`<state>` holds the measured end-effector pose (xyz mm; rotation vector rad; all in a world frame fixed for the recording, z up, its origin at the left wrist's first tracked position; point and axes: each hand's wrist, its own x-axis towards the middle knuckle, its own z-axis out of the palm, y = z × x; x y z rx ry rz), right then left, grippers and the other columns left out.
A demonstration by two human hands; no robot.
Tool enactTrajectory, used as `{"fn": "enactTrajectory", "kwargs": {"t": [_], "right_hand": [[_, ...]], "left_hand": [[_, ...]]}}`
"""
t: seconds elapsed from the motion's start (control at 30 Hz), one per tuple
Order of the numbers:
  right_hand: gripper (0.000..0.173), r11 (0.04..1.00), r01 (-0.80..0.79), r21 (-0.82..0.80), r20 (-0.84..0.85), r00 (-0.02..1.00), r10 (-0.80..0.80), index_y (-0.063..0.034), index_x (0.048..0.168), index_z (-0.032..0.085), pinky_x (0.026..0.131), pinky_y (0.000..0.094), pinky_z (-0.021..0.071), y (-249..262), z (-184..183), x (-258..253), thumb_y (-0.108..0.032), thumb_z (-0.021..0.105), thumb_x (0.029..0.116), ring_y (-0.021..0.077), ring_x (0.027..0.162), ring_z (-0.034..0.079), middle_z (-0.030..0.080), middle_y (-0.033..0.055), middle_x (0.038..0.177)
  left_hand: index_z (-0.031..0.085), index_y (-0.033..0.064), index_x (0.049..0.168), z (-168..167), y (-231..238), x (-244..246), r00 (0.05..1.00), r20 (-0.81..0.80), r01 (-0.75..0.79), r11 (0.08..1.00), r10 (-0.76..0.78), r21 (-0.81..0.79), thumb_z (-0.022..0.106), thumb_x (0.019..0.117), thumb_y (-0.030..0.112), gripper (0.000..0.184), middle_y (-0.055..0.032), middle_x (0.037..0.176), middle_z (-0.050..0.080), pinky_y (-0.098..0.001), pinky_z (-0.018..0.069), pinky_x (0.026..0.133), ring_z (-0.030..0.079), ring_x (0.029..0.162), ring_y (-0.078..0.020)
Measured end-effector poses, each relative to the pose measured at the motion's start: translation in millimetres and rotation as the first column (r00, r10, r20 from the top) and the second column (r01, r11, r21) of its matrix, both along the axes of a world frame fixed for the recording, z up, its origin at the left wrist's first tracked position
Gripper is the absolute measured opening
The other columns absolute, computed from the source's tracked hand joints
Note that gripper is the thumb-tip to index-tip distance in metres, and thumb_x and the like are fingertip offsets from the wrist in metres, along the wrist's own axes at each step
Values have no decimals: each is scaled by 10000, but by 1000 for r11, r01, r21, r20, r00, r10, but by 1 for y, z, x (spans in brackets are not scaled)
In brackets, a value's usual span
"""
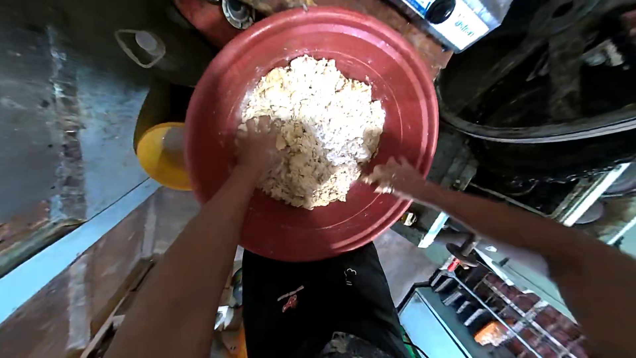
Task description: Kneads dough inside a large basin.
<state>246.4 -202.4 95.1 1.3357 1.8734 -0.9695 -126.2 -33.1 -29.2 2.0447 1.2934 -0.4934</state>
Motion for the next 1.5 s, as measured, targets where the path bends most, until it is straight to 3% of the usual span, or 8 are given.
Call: {"fn": "enactTrajectory", "kwargs": {"t": [0.1, 0.43, 0.8, 0.97, 1.13, 1.23, 1.37, 1.5], "right_hand": [[310, 980, -139, 146, 183, 977, 111, -72, 1251, 704, 1155, 795, 207, 50, -22, 26, -87, 684, 942, 546, 1424, 379, 555, 234, 1462], [449, 909, 402, -111, 331, 877, -347, 44, 1338, 615, 1087, 728, 385, -72, -9, -94, -276, 539, 1032, 571, 1398, 402, 464, 352, 1484], [512, 576, 793, -198, -334, 497, -800, -141, 1428, 605, 1135, 540, 442, -18, -59, -353, -288, 668, 942, 361, 1377, 509, 545, 206, 1471], [444, 828, 551, -105, -484, 699, -526, -244, 1480, 578, 1172, 485, 438, -82, -45, -269, -319, 540, 1044, 258, 1438, 489, 518, 55, 1561], [378, 914, 392, -109, -80, 913, -401, -187, 1351, 668, 1102, 656, 409, -109, -31, -130, -337, 568, 1019, 450, 1359, 502, 560, 196, 1466], [416, 896, 431, -107, -23, 900, -436, -74, 1358, 641, 1032, 711, 446, -85, -26, -174, -320, 516, 1046, 506, 1310, 534, 565, 268, 1429], [521, 789, 584, -192, -296, 732, -614, -258, 1492, 547, 1048, 587, 499, -59, -44, -303, -376, 604, 988, 387, 1372, 513, 538, 172, 1494], [474, 787, 574, -226, -303, 727, -617, -181, 1429, 606, 1083, 545, 503, -82, -54, -272, -329, 636, 979, 355, 1397, 508, 523, 157, 1522]], "left_hand": [[440, 250, 1540, 2, -4, -2, 1000, 11, -5, 1000, 4, 28, 707, 859, 573, 800, -154, 1622, 352, -782, 343, 1005, 306, 1439, -538], [485, 128, 1515, 26, -43, -21, 986, 79, -144, 989, 146, -31, 587, 941, 597, 748, -182, 1636, 330, -776, 316, 1079, 270, 1494, -496], [326, 170, 1607, 6, -29, -2, 996, -40, -77, 993, 74, -89, 610, 901, 638, 894, -188, 1690, 191, -814, 234, 1081, 131, 1523, -533], [264, 220, 1632, 16, -19, -2, 998, -42, -55, 989, 50, -139, 652, 898, 611, 918, -187, 1684, 200, -800, 263, 1079, 152, 1511, -543], [321, 288, 1610, 1, -17, -3, 997, -61, -52, 995, 47, -87, 628, 852, 717, 924, -147, 1677, 247, -788, 287, 1077, 159, 1515, -523], [397, 300, 1569, -13, -24, 3, 993, -97, -69, 997, 72, 35, 557, 820, 798, 914, -131, 1642, 326, -773, 309, 1067, 235, 1493, -507], [443, 229, 1545, -19, -29, 12, 987, -141, -60, 993, 74, 99, 604, 823, 767, 915, -199, 1596, 378, -780, 329, 1045, 293, 1455, -539], [490, 200, 1507, -8, -20, 12, 991, -122, -40, 995, 51, 87, 684, 826, 663, 846, -228, 1559, 411, -744, 342, 1065, 347, 1432, -519]]}}
